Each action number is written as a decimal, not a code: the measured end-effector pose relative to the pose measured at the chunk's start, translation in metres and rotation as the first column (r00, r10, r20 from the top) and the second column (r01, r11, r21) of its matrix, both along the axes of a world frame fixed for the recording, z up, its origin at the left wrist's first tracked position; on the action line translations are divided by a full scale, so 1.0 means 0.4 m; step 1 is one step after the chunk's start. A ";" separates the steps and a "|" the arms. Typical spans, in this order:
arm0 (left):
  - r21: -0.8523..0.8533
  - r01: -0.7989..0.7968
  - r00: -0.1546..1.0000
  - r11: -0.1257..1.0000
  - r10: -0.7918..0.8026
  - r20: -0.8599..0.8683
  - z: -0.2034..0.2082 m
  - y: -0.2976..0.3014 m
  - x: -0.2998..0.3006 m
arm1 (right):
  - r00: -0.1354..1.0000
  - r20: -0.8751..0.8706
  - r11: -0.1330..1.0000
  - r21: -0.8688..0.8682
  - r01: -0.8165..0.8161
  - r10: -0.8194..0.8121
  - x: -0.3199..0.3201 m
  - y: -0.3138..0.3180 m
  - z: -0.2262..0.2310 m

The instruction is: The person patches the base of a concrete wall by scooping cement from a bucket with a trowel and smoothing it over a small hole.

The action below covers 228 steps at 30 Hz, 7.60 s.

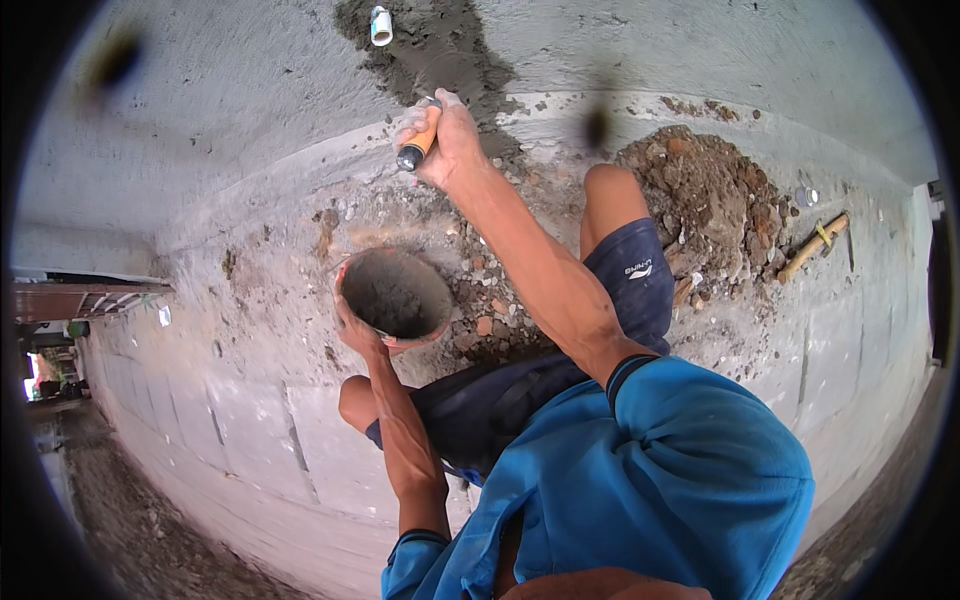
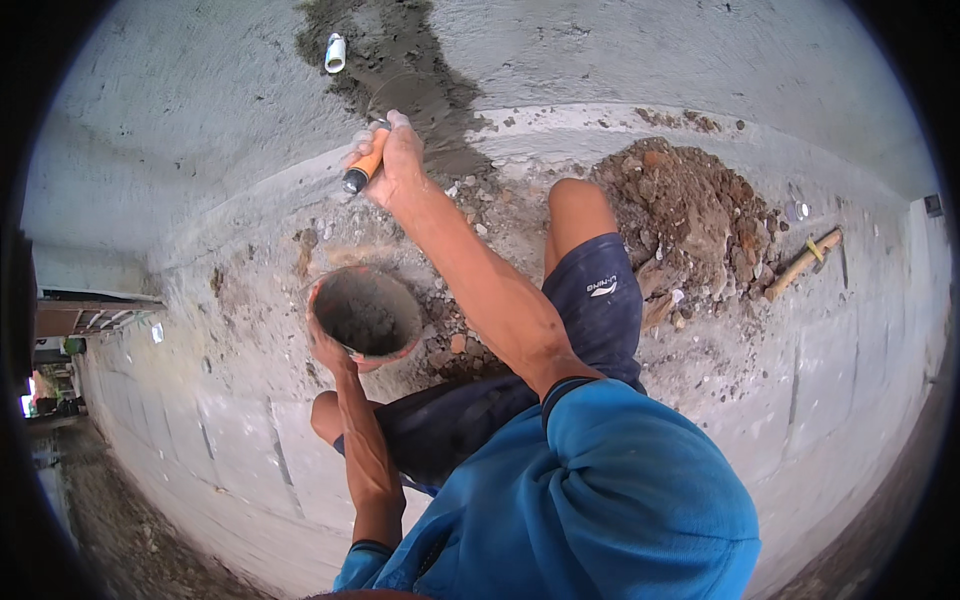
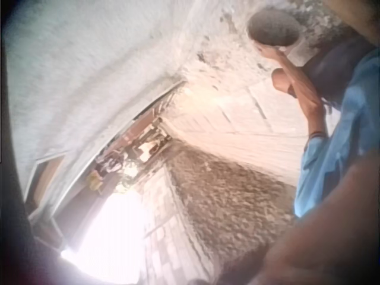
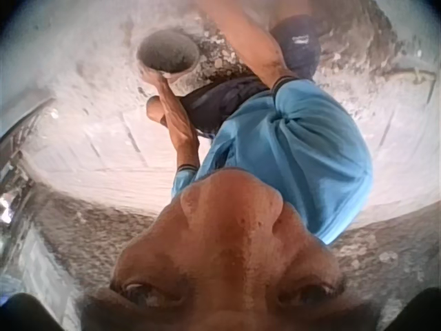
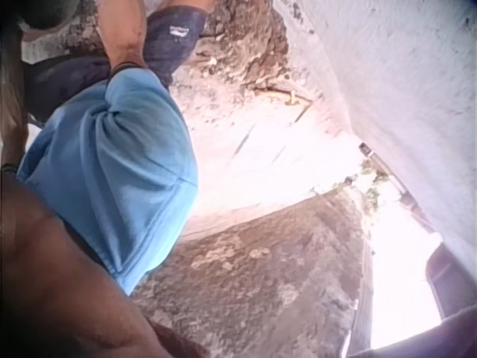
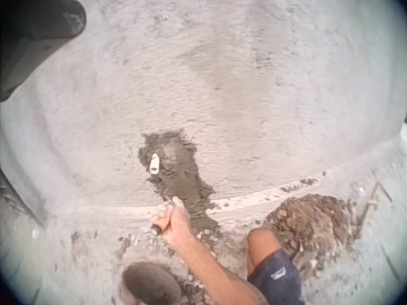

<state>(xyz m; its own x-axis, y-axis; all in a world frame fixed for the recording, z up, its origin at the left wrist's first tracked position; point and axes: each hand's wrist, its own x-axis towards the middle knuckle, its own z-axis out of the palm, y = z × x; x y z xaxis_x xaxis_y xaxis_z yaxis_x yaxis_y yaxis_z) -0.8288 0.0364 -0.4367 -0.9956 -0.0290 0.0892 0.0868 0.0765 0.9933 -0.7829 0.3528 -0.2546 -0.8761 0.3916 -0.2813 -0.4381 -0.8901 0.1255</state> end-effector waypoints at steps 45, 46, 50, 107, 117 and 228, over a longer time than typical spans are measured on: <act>0.005 0.035 0.953 0.999 -0.035 0.301 0.016 -0.106 0.033 | 0.715 0.596 -0.834 0.133 -0.536 -0.365 0.336 -0.153 -0.379; 0.036 0.054 0.945 0.998 -0.063 0.320 0.020 -0.109 0.037 | 0.748 0.574 -0.875 0.108 -0.472 -0.333 0.309 -0.156 -0.371; -0.040 0.089 0.971 0.995 -0.078 0.224 -0.015 -0.113 0.025 | 0.836 0.464 -0.944 0.001 -0.330 -0.292 0.161 -0.257 -0.420; 0.136 -0.111 0.965 0.984 0.074 0.250 -0.056 -0.151 0.002 | 0.299 0.949 -0.210 0.314 -0.926 0.100 0.339 0.455 -0.436; 0.108 -0.093 0.974 0.990 0.068 0.216 -0.028 -0.114 -0.006 | 0.447 0.763 -0.664 0.032 -0.747 -0.466 0.415 0.523 -0.461; 0.149 -0.099 0.966 0.984 0.059 0.250 -0.020 -0.087 0.033 | 0.752 0.235 -0.771 0.021 -0.637 -0.616 0.399 0.310 -0.383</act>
